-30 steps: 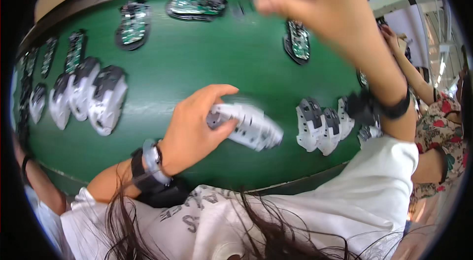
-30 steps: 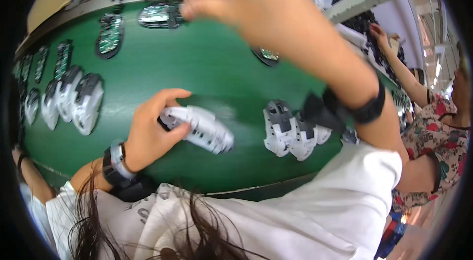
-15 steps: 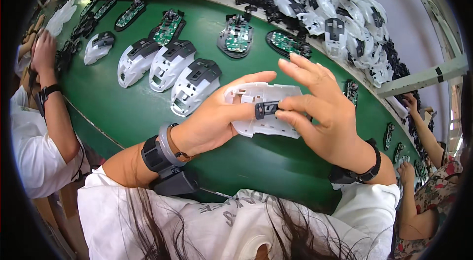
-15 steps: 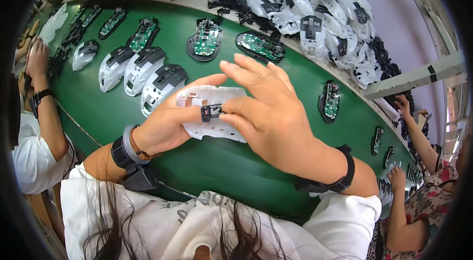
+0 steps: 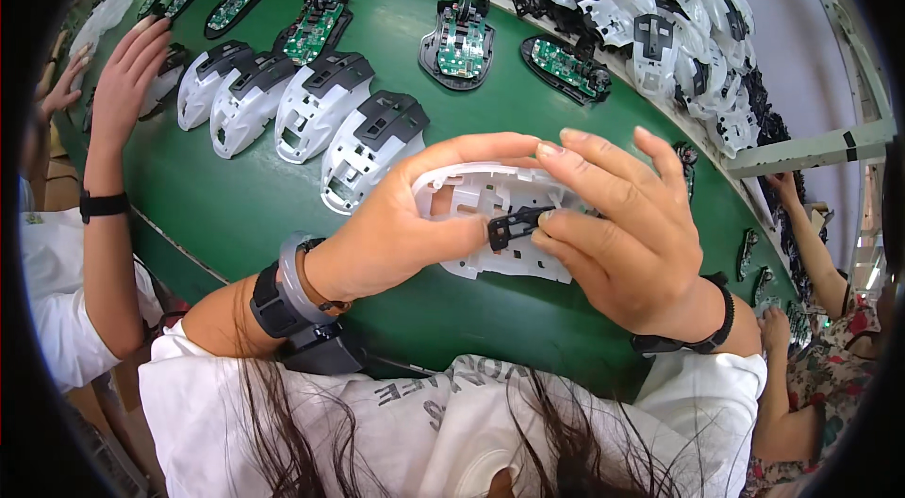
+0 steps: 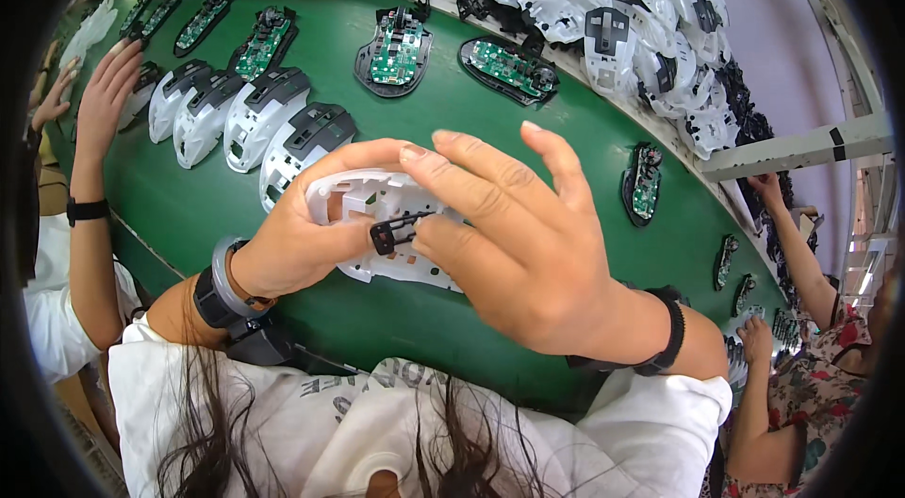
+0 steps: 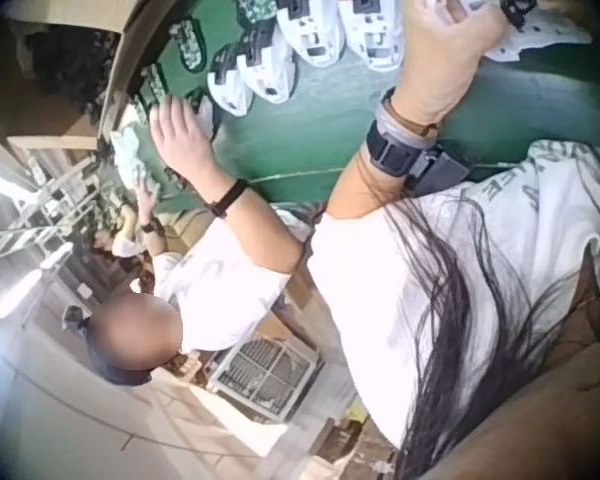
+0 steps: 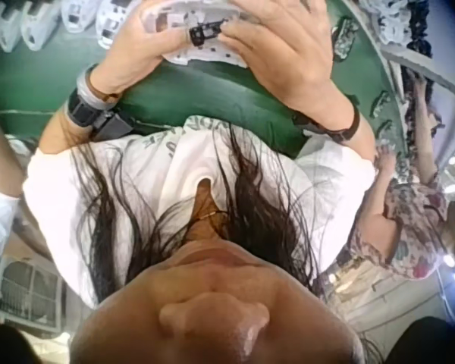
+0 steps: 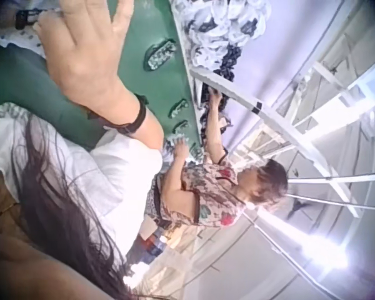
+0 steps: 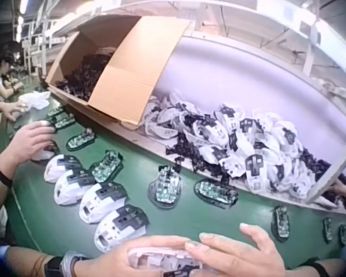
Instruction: The person assembles white plastic housings by inserting small black components into them. They repeatedly pick up a housing, insert a component, and place the assembled unit on a green table alongside other completed units. The person also handles green circuit boards, placing them on the table.
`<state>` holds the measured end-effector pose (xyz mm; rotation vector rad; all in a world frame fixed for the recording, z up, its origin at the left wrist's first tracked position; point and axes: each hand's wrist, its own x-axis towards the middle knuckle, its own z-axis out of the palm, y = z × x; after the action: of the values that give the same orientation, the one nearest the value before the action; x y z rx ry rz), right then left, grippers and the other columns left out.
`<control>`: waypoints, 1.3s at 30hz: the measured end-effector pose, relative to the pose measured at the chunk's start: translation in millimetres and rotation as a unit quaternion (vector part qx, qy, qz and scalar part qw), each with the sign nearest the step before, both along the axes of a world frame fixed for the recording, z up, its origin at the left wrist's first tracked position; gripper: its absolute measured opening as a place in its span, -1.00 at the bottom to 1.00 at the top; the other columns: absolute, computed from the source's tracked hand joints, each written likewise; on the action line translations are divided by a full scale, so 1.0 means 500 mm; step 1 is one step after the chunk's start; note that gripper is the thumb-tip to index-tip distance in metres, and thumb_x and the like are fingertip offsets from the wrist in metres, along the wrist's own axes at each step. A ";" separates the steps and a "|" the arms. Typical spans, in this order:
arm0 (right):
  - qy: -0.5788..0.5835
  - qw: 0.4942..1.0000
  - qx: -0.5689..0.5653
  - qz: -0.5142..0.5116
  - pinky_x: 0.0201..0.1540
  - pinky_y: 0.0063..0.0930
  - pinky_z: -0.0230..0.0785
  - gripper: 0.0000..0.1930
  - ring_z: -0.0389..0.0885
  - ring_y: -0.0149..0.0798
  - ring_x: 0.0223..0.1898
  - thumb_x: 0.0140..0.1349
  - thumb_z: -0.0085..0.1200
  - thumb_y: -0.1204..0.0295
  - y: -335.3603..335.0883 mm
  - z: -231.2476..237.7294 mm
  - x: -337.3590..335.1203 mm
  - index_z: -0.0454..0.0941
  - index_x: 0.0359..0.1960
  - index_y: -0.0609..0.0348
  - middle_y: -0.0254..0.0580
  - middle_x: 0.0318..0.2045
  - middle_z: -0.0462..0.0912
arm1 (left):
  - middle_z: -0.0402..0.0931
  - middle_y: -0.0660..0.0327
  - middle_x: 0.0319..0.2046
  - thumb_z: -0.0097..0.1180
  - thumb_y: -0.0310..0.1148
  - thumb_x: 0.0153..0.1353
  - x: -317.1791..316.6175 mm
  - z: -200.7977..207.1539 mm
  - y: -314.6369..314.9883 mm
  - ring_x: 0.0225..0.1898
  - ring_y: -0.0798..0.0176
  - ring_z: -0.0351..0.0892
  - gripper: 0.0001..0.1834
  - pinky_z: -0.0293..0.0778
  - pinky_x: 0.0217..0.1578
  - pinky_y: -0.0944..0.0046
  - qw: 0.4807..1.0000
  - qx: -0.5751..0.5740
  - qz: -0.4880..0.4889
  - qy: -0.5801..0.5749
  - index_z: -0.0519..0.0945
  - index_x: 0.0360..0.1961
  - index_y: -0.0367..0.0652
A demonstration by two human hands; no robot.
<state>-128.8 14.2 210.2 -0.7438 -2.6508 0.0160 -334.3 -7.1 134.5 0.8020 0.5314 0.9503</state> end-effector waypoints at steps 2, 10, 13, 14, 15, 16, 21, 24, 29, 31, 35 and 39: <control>0.031 0.996 -0.075 -0.034 0.13 -0.07 0.22 -0.83 0.58 -0.10 -0.01 -0.14 0.33 0.51 0.004 -0.003 0.009 0.60 -0.47 0.13 -0.06 -0.01 0.59 | 0.33 0.20 0.09 0.12 -0.54 0.06 0.003 0.000 -0.002 0.10 0.33 0.37 -0.28 0.38 0.07 0.29 0.999 0.024 -0.023 -0.036 0.15 0.27 -0.21; 0.043 0.996 -0.070 -0.017 0.11 -0.07 0.22 -0.82 0.49 -0.07 0.10 -0.11 0.31 0.49 0.010 -0.043 0.005 0.58 -0.44 0.16 -0.06 0.06 0.53 | 0.37 0.23 0.02 0.15 -0.53 0.08 0.017 0.007 -0.017 0.02 0.38 0.39 -0.38 0.38 0.03 0.33 0.999 -0.022 0.040 0.018 0.24 0.19 -0.17; -0.006 0.999 -0.020 -0.042 0.09 0.00 0.21 -0.87 0.45 -0.06 0.13 -0.01 0.22 0.47 0.006 -0.058 -0.006 0.53 -0.43 0.16 -0.04 0.11 0.47 | 0.43 0.24 -0.06 0.10 -0.59 0.07 0.023 0.013 -0.025 -0.03 0.40 0.43 -0.44 0.40 0.00 0.36 0.991 -0.011 0.091 0.093 0.29 0.15 -0.19; -0.006 0.999 -0.005 -0.043 0.09 0.01 0.21 -0.88 0.44 -0.05 0.13 0.01 0.21 0.46 0.004 -0.064 -0.011 0.52 -0.44 0.16 -0.02 0.11 0.46 | 0.45 0.25 -0.08 0.08 -0.60 0.07 0.025 0.014 -0.027 -0.05 0.41 0.44 -0.46 0.41 -0.01 0.37 0.987 -0.009 0.106 0.124 0.31 0.13 -0.19; -0.008 0.999 0.007 -0.044 0.09 0.02 0.21 -0.89 0.44 -0.03 0.14 0.03 0.19 0.44 -0.002 -0.070 -0.014 0.52 -0.45 0.16 -0.01 0.11 0.46 | 0.45 0.25 -0.09 0.03 -0.64 0.05 0.030 0.012 -0.028 -0.07 0.42 0.45 -0.49 0.42 -0.04 0.39 0.984 -0.003 0.128 0.122 0.35 0.09 -0.21; -0.010 0.999 0.020 -0.046 0.09 0.03 0.21 -0.89 0.43 -0.02 0.15 0.05 0.17 0.43 -0.006 -0.077 -0.018 0.51 -0.45 0.15 0.01 0.12 0.45 | 0.46 0.25 -0.10 -0.01 -0.67 0.03 0.036 0.011 -0.029 -0.09 0.44 0.45 -0.52 0.42 -0.07 0.41 0.982 0.003 0.149 0.120 0.38 0.05 -0.23; 0.011 0.998 -0.055 -0.012 0.09 -0.05 0.26 -0.86 0.42 0.02 0.14 -0.01 0.21 0.48 -0.009 -0.086 -0.024 0.49 -0.44 0.20 0.09 0.16 0.38 | 0.47 0.25 -0.13 0.00 -0.68 -0.01 0.017 -0.011 -0.024 -0.11 0.43 0.48 -0.55 0.45 -0.13 0.42 0.967 0.063 0.153 0.194 0.42 -0.01 -0.23; 0.161 0.974 -0.157 0.020 -0.04 -0.26 0.43 -0.67 0.47 0.06 0.05 -0.13 0.27 0.64 0.007 -0.081 -0.023 0.47 -0.28 0.22 0.05 0.11 0.39 | 0.49 0.27 -0.17 -0.01 -0.66 -0.02 0.011 0.013 -0.019 -0.15 0.45 0.48 -0.56 0.46 -0.14 0.42 0.977 0.034 0.125 0.172 0.43 -0.03 -0.23; 0.137 0.963 -0.230 -0.017 -0.14 -0.28 0.44 -0.53 0.49 0.01 -0.09 -0.07 0.23 0.63 0.013 -0.080 -0.042 0.34 -0.09 0.16 -0.03 -0.04 0.45 | 0.50 0.29 -0.21 0.03 -0.64 -0.03 0.001 0.021 -0.018 -0.19 0.47 0.49 -0.57 0.45 -0.16 0.43 0.978 -0.026 0.117 0.169 0.43 -0.05 -0.23; 0.142 0.961 -0.235 -0.034 -0.06 -0.27 0.36 -0.60 0.49 -0.09 -0.06 -0.03 0.25 0.60 0.002 -0.078 -0.049 0.36 -0.15 0.12 -0.12 -0.07 0.49 | 0.50 0.29 -0.23 0.01 -0.67 -0.03 -0.001 0.023 -0.018 -0.24 0.48 0.49 -0.58 0.47 -0.24 0.45 0.981 -0.030 0.120 0.151 0.44 -0.06 -0.23; 0.008 0.988 0.107 0.109 0.06 0.15 0.20 -0.74 0.47 -0.24 0.05 0.11 0.09 0.35 0.013 -0.089 -0.041 0.40 -0.16 0.02 -0.35 -0.20 0.53 | 0.51 0.29 -0.28 -0.04 -0.72 -0.02 -0.006 0.023 -0.022 -0.30 0.50 0.49 -0.59 0.48 -0.39 0.48 0.977 -0.010 0.137 0.161 0.47 -0.07 -0.25; -0.034 0.978 0.199 0.058 0.14 0.24 0.08 -0.79 0.44 -0.29 0.10 0.18 -0.02 0.26 -0.023 -0.107 -0.066 0.41 -0.18 -0.01 -0.41 -0.26 0.53 | 0.52 0.31 -0.30 0.04 -0.69 0.02 -0.012 0.003 -0.028 -0.29 0.49 0.48 -0.65 0.46 -0.34 0.48 0.971 0.049 0.154 0.175 0.50 -0.11 -0.25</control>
<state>-162.1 2.9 156.5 -0.4638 -2.6336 -0.5010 -340.3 -21.1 136.2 1.0035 0.9425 1.1322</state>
